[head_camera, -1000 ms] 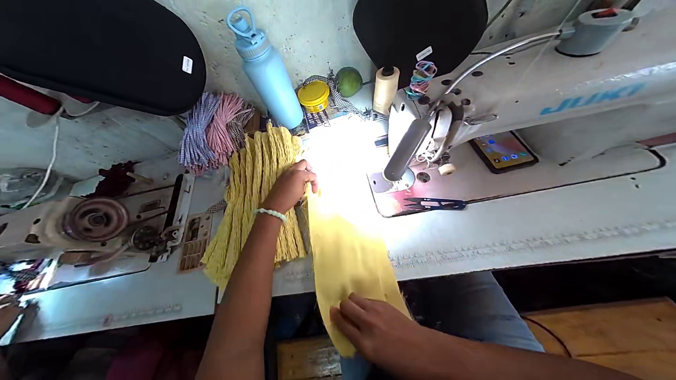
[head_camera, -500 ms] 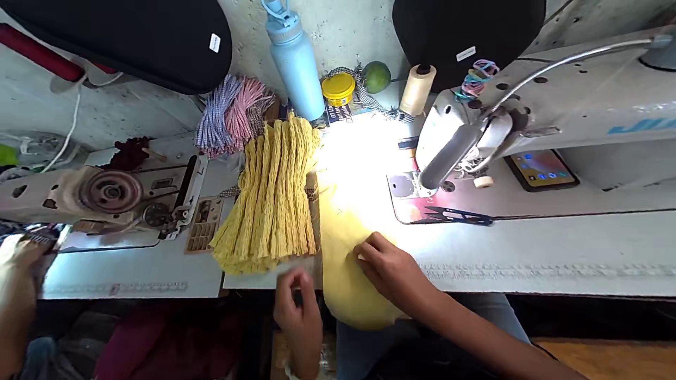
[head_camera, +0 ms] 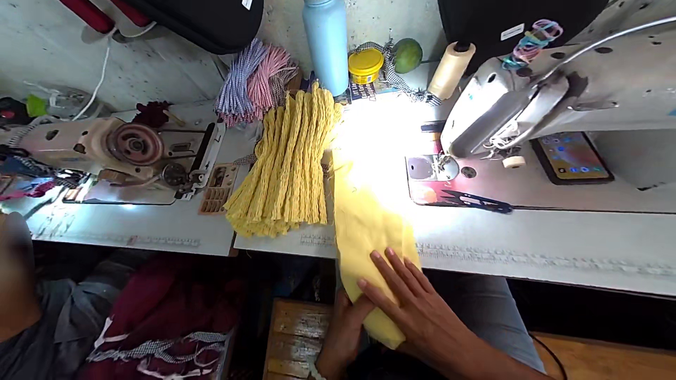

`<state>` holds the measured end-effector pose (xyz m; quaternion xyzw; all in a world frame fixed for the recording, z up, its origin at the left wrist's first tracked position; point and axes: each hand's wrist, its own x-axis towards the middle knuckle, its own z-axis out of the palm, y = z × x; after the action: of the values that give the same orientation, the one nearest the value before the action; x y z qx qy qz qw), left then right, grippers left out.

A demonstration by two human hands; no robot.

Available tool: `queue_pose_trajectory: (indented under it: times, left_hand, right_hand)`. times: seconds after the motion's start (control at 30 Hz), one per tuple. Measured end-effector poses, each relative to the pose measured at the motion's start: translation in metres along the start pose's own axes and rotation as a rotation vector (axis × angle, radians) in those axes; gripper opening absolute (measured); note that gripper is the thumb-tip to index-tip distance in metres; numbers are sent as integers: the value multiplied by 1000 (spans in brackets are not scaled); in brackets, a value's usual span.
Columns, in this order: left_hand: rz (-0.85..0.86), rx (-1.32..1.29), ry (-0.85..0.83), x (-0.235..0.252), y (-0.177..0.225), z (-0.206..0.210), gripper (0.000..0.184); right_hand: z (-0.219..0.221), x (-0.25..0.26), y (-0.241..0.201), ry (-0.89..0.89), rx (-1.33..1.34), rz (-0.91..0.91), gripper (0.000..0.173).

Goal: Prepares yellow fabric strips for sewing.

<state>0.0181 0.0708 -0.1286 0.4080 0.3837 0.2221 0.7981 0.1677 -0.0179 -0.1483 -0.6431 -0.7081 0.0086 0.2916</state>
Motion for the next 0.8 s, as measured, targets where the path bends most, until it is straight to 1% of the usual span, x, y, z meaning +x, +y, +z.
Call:
queue_pose_trajectory:
  times: [0.03, 0.07, 0.1, 0.13, 0.17, 0.2, 0.23, 0.27, 0.3, 0.33, 0.37, 0.4, 0.43, 0.47, 0.5, 0.53, 0.57, 0.6, 0.63, 0.67, 0.7, 0.73, 0.77, 0.8]
  left_hand:
    - [61, 10, -86, -5, 1, 1, 26]
    - [134, 30, -185, -7, 2, 0, 26]
    - [232, 88, -269, -8, 5, -1, 28]
    - [384, 201, -312, -8, 9, -3, 29]
    - [586, 370, -290, -6, 14, -6, 29]
    - [793, 565, -210, -3, 20, -9, 27]
    - [943, 755, -115, -1, 29, -12, 30]
    - [1023, 905, -57, -2, 39, -17, 41]
    - [1042, 1018, -64, -4, 48, -21, 52]
    - [1031, 1092, -133, -6, 54, -25, 59]
    - [1012, 1109, -239, -7, 56, -31, 60]
    - [949, 1095, -350, -7, 56, -38, 58]
    - [847, 1066, -435, -7, 56, -48, 52]
    - [752, 1040, -467, -7, 53, -60, 46]
    - [666, 1035, -464, -7, 49, -73, 41]
    - [576, 1029, -443, -10, 43, -86, 40]
    - [487, 1026, -419, -15, 36, -97, 43]
    - [393, 1026, -404, -20, 29, -104, 49]
    - [284, 1028, -399, -25, 23, -109, 50]
    - [159, 1031, -386, -30, 21, -115, 46]
    - [29, 1014, -380, -34, 22, -122, 47]
    - [-71, 956, -371, -35, 25, -132, 49]
    - [-141, 885, -359, -35, 27, -144, 50]
    - [-188, 851, -359, -32, 29, -156, 51]
  right_hand:
    - [-1, -6, 3, 57, 5, 9, 86]
    - [-4, -8, 5, 136, 18, 33, 67]
    - [-9, -7, 7, 205, 39, 57, 57]
    - [-16, -3, 9, 256, 90, 69, 53]
    - [-25, 1, 11, 269, 157, 78, 51]
    - [-34, 5, 12, 248, 228, 75, 51]
    - [-44, 7, 13, 213, 294, 52, 49]
    - [-53, 10, 11, 175, 353, 7, 44]
    - [-62, 12, 9, 136, 405, -54, 39]
    - [-71, 14, 4, 94, 465, -114, 35]
    - [-80, 15, -1, 57, 543, -164, 33]
    - [-88, 16, -5, 32, 630, -196, 31]
    - [-94, 17, -9, 23, 722, -205, 29]
    - [-97, 16, -10, 21, 811, -190, 30]
    - [-98, 13, -11, 27, 893, -152, 32]
    - [-96, 9, -11, 36, 962, -98, 36]
    - [-90, 4, -9, 46, 1018, -29, 41]
    - [-80, -2, -7, 54, 1058, 55, 46]
    - [-67, -10, -4, 61, 1095, 163, 51]
    - [-53, -21, -1, 61, 1142, 300, 56]
    - [-41, -32, 3, 60, 1202, 480, 56]
    - [-31, -40, 5, 67, 1247, 718, 51]
    - [-21, -45, 9, 37, 1241, 963, 48]
    - [-10, -50, 14, -17, 1227, 1159, 46]
